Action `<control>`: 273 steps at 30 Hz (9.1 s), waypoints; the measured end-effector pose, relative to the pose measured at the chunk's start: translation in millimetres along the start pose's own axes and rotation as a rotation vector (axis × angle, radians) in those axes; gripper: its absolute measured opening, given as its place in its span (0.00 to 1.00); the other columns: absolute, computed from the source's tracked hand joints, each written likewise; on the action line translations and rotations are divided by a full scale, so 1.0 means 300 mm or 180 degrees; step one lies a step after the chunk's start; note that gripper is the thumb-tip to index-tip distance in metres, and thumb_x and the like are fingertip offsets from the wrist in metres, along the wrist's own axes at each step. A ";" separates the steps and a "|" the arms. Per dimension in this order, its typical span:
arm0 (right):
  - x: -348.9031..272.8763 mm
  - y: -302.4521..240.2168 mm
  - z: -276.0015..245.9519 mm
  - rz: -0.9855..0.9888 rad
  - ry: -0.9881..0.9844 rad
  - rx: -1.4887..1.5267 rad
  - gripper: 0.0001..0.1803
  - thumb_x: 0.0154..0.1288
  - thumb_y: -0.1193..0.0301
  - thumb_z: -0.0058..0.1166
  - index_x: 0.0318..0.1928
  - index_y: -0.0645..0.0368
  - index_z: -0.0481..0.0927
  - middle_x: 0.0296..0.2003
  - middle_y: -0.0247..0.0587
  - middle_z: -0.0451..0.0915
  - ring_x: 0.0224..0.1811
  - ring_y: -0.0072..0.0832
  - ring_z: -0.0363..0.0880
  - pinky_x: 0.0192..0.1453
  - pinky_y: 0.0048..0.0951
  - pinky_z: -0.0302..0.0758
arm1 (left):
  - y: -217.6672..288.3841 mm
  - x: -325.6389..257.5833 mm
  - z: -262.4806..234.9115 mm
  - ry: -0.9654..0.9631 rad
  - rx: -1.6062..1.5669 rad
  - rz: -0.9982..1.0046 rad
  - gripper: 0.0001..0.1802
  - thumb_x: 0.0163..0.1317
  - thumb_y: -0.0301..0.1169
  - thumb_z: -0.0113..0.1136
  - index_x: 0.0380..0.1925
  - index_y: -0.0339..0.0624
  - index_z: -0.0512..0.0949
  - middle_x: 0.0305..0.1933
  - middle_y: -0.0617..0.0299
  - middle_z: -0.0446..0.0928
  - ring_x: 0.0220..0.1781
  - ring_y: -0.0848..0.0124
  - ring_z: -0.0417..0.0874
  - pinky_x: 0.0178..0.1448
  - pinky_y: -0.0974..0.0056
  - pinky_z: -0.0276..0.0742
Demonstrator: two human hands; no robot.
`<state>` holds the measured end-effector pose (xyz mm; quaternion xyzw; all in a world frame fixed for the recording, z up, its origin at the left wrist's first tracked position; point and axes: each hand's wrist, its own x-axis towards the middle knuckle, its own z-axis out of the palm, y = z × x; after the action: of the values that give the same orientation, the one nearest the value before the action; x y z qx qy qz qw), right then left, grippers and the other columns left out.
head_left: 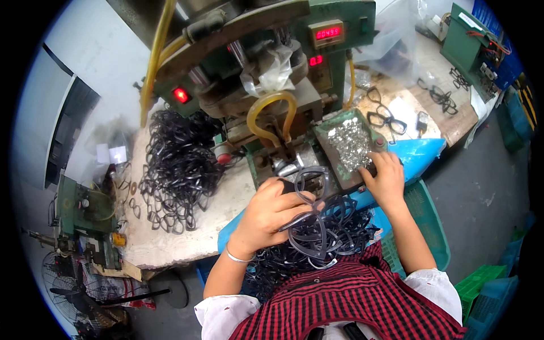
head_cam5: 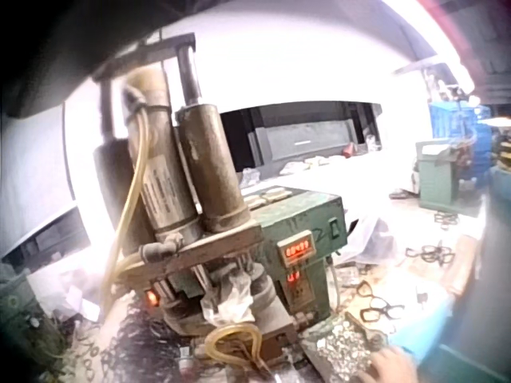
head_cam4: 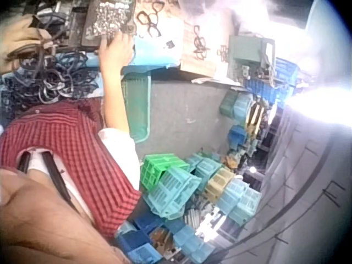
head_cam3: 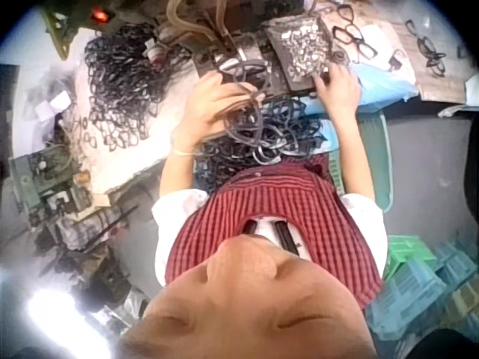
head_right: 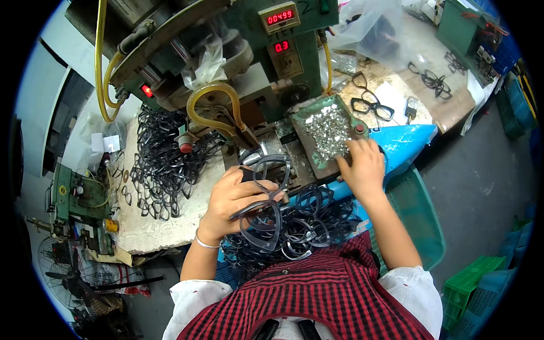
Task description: The person repeatedly picks up black plastic eyeglass frames and small metal screws, inserts the screws into the frames, and places them into a machine to secure the components. The finished frames are then placed into a blue basket.
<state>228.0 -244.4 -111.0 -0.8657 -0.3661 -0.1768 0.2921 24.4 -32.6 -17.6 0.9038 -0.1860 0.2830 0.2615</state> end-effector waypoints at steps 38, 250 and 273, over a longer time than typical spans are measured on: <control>0.192 -0.284 -0.051 -0.0031 -0.0326 0.2882 0.14 0.58 0.79 0.64 0.46 0.63 0.85 0.39 0.39 0.85 0.44 0.28 0.83 0.52 0.29 0.77 | -0.374 -0.393 -0.252 0.3545 -0.2051 -0.2404 0.11 0.71 0.31 0.59 0.34 0.35 0.82 0.40 0.55 0.86 0.45 0.67 0.84 0.56 0.62 0.78; 0.171 -0.050 0.139 0.0808 -0.0274 0.1507 0.07 0.64 0.75 0.63 0.42 0.62 0.86 0.34 0.45 0.87 0.37 0.32 0.87 0.46 0.30 0.80 | 0.218 -0.386 -0.374 -0.2168 -0.0829 -0.2593 0.25 0.58 0.44 0.73 0.52 0.42 0.85 0.47 0.50 0.87 0.45 0.52 0.88 0.51 0.56 0.83; 0.159 -0.219 -0.075 -0.0168 -0.0180 0.2374 0.07 0.58 0.78 0.63 0.39 0.63 0.86 0.39 0.42 0.86 0.42 0.32 0.84 0.49 0.33 0.77 | -0.269 -0.428 -0.101 0.2916 0.0520 -0.2581 0.10 0.75 0.33 0.60 0.35 0.42 0.72 0.31 0.72 0.70 0.29 0.84 0.67 0.32 0.75 0.64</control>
<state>209.4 -196.5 -44.1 -0.6946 -0.4354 -0.0147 0.5724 -48.0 73.2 -104.0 0.7062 0.3260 0.5339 0.3316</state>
